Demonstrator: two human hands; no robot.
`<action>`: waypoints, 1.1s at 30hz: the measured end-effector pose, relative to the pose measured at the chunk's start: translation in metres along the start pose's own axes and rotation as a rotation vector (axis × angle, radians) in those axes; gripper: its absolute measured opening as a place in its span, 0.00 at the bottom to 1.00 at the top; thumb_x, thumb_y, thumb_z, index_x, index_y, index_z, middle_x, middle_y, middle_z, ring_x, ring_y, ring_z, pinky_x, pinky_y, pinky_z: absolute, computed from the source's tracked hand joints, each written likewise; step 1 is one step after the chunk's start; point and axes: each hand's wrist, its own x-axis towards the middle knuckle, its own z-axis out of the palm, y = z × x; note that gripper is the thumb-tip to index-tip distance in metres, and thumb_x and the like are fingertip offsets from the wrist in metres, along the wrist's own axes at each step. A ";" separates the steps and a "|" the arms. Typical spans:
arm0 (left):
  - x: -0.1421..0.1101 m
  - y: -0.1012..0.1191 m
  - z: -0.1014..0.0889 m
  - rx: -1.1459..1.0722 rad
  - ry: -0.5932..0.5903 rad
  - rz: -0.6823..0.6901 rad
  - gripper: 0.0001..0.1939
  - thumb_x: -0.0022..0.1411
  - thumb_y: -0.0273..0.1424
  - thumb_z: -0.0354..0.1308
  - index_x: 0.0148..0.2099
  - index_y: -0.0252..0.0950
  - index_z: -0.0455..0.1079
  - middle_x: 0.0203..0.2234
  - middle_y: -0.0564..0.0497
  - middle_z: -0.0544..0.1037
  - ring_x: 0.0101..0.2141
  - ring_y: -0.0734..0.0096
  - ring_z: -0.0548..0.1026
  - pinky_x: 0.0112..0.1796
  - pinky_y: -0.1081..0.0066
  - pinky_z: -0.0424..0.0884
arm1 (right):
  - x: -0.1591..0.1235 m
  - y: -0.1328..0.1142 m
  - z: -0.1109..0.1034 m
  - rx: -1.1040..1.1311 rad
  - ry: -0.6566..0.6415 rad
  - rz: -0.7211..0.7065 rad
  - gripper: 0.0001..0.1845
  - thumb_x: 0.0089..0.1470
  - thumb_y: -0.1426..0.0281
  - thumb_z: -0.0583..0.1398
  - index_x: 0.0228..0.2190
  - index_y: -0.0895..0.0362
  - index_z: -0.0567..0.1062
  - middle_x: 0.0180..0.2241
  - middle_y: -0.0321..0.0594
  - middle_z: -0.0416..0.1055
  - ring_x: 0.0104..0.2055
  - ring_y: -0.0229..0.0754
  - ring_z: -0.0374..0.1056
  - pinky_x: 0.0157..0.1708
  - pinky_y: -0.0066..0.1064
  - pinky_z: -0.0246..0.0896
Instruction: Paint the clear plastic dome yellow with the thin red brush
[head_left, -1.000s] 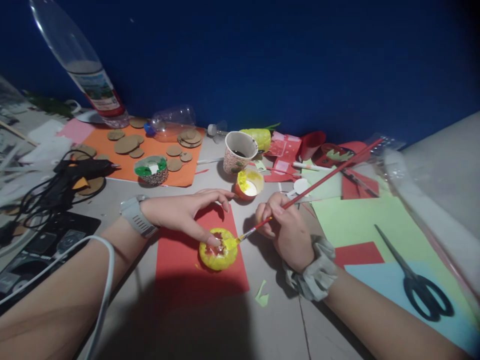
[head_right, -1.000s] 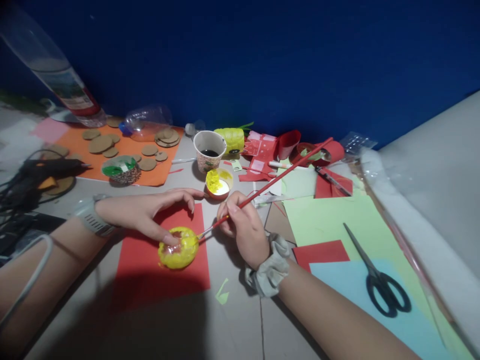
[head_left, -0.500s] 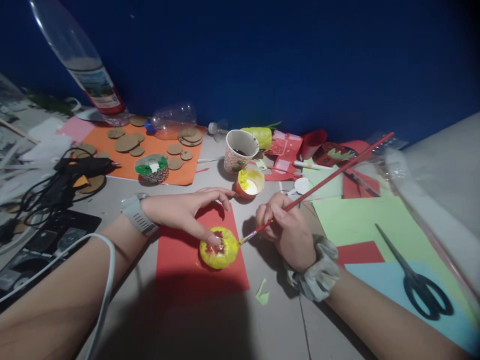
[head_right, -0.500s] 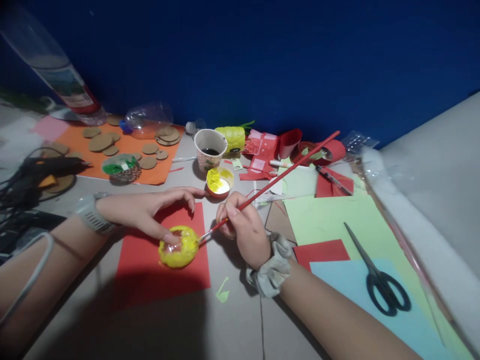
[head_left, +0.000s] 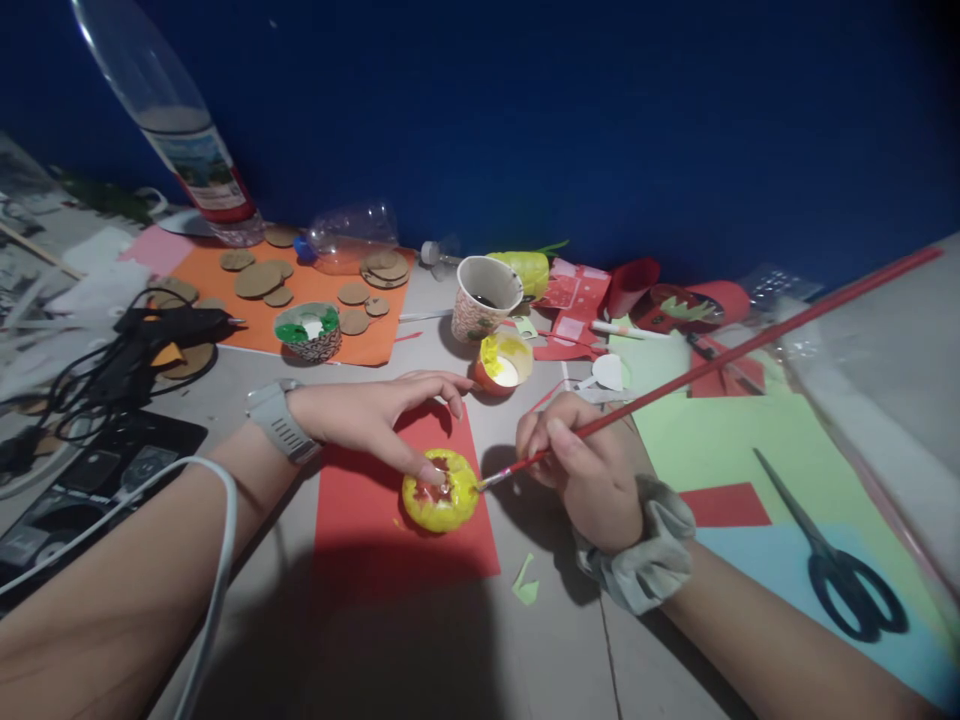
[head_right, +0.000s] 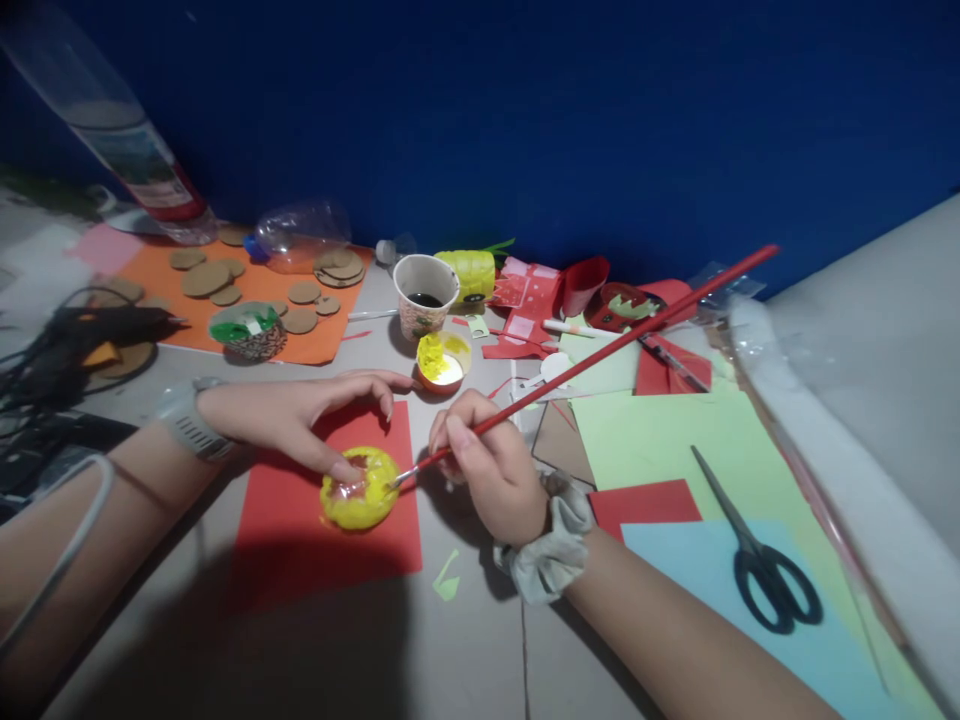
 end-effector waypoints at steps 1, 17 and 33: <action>0.000 0.000 0.000 -0.001 0.000 -0.004 0.24 0.56 0.41 0.69 0.48 0.41 0.63 0.70 0.44 0.48 0.66 0.53 0.55 0.63 0.58 0.58 | -0.001 -0.001 0.000 -0.013 0.010 -0.020 0.14 0.64 0.62 0.57 0.27 0.54 0.68 0.20 0.32 0.63 0.18 0.34 0.54 0.17 0.27 0.47; 0.002 -0.004 0.002 -0.054 0.008 0.039 0.23 0.54 0.40 0.70 0.47 0.41 0.62 0.68 0.45 0.51 0.66 0.52 0.55 0.63 0.56 0.58 | -0.026 -0.028 0.014 -0.400 -0.195 -0.157 0.09 0.66 0.73 0.51 0.35 0.51 0.68 0.29 0.37 0.66 0.27 0.39 0.64 0.24 0.32 0.57; 0.001 -0.002 0.002 -0.024 0.020 0.027 0.24 0.53 0.41 0.70 0.47 0.40 0.62 0.68 0.44 0.53 0.65 0.52 0.57 0.61 0.58 0.60 | -0.024 -0.040 0.013 -0.590 -0.313 -0.168 0.07 0.66 0.73 0.50 0.36 0.50 0.64 0.28 0.35 0.64 0.28 0.39 0.63 0.28 0.34 0.59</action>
